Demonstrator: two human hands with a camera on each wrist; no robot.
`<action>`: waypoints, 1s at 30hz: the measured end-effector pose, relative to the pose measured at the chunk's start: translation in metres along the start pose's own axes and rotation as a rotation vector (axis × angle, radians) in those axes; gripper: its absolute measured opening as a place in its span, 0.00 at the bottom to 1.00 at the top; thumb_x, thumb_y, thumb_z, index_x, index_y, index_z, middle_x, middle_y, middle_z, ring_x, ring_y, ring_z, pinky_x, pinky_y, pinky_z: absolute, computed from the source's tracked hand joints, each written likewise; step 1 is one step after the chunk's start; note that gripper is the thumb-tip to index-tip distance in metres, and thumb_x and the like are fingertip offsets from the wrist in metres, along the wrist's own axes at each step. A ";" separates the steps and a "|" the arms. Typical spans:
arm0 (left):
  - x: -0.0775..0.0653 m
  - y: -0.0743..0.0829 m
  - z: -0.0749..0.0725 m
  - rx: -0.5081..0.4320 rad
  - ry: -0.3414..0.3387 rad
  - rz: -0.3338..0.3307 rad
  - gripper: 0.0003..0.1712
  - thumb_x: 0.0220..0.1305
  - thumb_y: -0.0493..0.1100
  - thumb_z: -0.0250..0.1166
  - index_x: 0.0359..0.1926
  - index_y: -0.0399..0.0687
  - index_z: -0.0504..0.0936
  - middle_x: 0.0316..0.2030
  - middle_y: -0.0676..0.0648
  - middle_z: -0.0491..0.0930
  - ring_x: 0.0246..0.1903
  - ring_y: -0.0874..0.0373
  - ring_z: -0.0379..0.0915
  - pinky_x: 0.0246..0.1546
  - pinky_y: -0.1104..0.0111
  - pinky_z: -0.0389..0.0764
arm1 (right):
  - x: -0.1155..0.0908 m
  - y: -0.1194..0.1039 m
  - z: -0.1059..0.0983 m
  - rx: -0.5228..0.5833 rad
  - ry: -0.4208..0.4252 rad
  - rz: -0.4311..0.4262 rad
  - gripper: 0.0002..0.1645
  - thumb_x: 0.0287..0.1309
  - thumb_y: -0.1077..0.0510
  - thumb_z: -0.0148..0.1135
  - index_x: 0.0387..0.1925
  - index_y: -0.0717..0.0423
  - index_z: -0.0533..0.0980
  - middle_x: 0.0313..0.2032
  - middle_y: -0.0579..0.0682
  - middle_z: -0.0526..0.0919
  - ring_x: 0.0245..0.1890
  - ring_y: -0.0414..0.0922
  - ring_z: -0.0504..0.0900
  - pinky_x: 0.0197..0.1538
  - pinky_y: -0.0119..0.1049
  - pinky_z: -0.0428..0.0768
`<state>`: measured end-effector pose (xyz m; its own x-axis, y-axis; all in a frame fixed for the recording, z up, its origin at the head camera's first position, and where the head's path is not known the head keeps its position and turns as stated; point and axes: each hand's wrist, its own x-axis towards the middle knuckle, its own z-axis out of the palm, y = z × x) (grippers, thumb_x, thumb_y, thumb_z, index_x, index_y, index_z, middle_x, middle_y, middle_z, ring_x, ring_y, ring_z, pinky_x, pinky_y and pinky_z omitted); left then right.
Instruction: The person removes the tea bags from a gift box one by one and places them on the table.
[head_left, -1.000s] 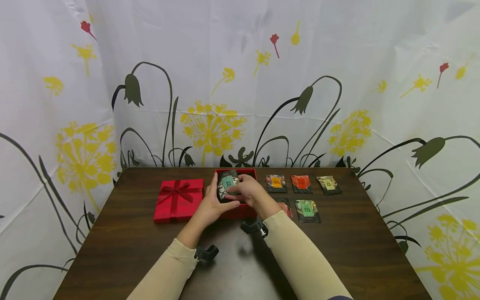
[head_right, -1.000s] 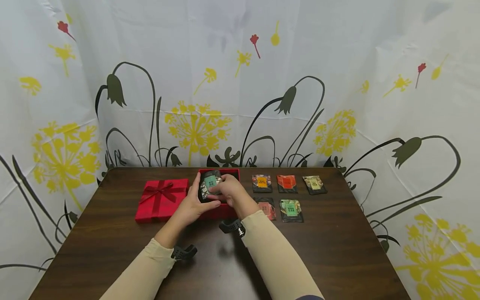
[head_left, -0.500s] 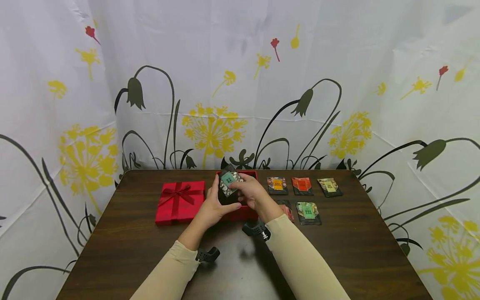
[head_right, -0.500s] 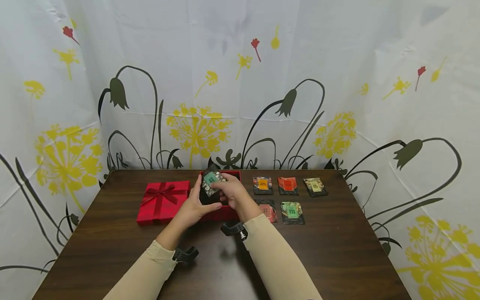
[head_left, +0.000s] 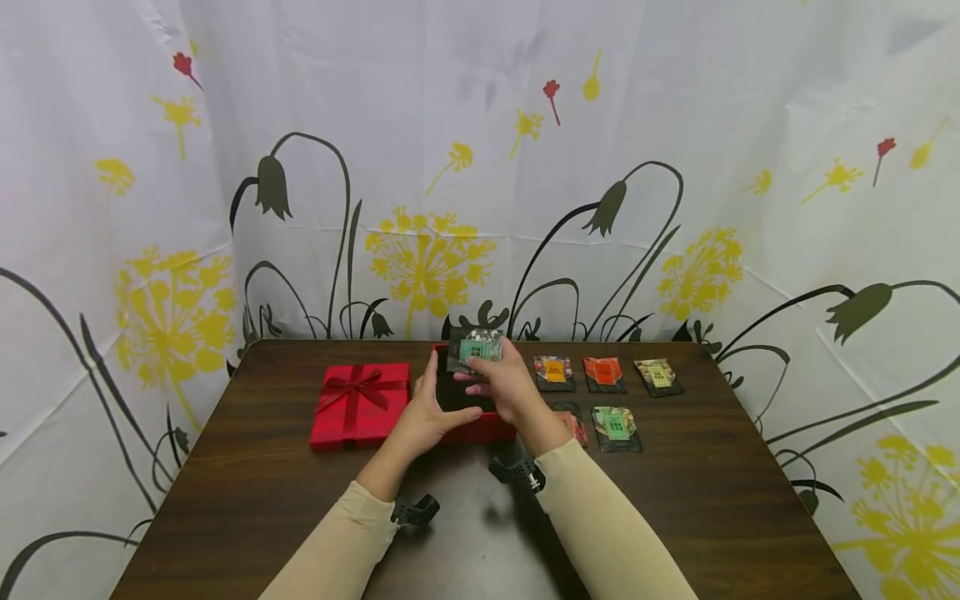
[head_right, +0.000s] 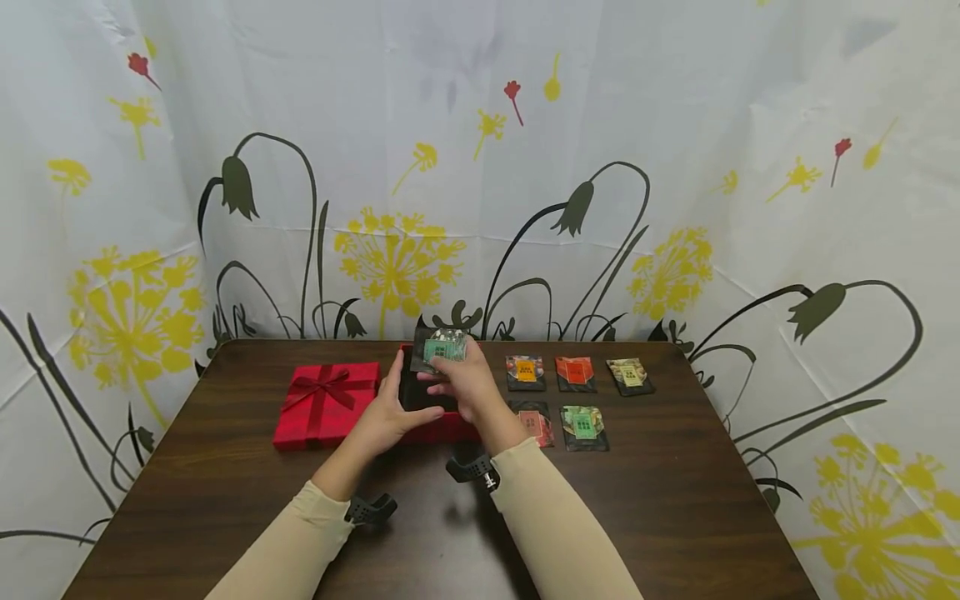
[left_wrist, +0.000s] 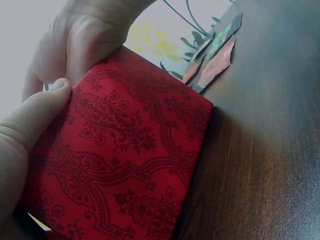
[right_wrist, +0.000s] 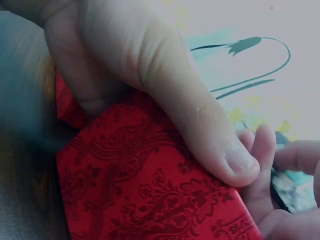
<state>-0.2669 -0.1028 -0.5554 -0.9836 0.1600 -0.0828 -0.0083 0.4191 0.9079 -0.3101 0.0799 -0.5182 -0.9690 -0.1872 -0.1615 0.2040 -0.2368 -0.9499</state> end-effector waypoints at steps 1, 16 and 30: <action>0.000 0.000 0.000 0.004 0.001 -0.001 0.81 0.55 0.68 0.83 0.90 0.67 0.31 0.87 0.34 0.44 0.83 0.27 0.49 0.78 0.29 0.59 | -0.001 0.000 0.000 0.002 -0.003 -0.024 0.34 0.76 0.64 0.66 0.77 0.49 0.67 0.62 0.59 0.84 0.41 0.50 0.94 0.35 0.36 0.91; -0.001 0.001 0.002 0.025 0.020 -0.011 0.79 0.56 0.68 0.82 0.90 0.69 0.32 0.86 0.33 0.46 0.82 0.26 0.53 0.75 0.28 0.63 | -0.029 -0.005 -0.006 -0.063 0.050 -0.196 0.14 0.81 0.51 0.63 0.58 0.52 0.81 0.43 0.43 0.78 0.33 0.41 0.71 0.37 0.33 0.73; -0.002 0.000 0.003 0.007 0.020 -0.004 0.79 0.57 0.66 0.82 0.90 0.70 0.32 0.87 0.36 0.46 0.83 0.29 0.51 0.75 0.29 0.63 | -0.074 0.003 -0.085 -0.146 0.186 -0.365 0.20 0.76 0.65 0.65 0.64 0.62 0.74 0.52 0.50 0.82 0.49 0.41 0.84 0.49 0.34 0.87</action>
<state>-0.2645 -0.1008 -0.5560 -0.9869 0.1408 -0.0784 -0.0112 0.4257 0.9048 -0.2493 0.1745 -0.5317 -0.9853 0.0621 0.1590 -0.1653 -0.1157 -0.9794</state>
